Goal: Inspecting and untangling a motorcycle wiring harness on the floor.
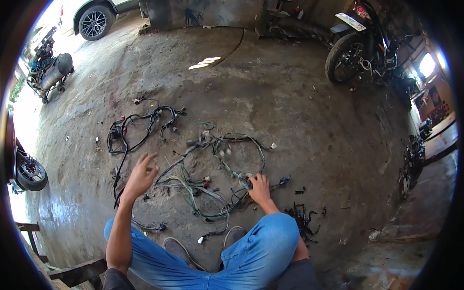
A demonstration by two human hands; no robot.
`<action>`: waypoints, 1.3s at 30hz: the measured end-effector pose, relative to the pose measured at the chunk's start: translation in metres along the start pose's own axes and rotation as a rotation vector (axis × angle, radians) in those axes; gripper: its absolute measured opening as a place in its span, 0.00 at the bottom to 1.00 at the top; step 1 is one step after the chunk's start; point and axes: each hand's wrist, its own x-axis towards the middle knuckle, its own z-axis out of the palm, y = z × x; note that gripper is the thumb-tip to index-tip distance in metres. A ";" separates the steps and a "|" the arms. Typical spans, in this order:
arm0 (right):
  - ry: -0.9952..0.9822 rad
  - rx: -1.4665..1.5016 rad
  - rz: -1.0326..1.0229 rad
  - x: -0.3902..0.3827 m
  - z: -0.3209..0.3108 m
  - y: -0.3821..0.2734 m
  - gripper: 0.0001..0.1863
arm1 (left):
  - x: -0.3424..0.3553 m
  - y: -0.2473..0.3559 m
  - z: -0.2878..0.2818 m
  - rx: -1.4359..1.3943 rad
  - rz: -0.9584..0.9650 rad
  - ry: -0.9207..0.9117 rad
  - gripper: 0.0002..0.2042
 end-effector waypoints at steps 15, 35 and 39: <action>0.201 0.778 -0.145 0.008 -0.109 -0.119 0.17 | -0.046 -0.046 0.158 0.709 0.103 -0.685 0.40; -0.061 0.614 -0.155 -0.012 0.022 -0.109 0.41 | -0.042 -0.102 0.190 0.662 0.233 -0.219 0.20; -0.072 0.401 -0.200 0.005 0.045 -0.125 0.43 | -0.041 -0.105 0.186 0.548 0.156 -0.328 0.19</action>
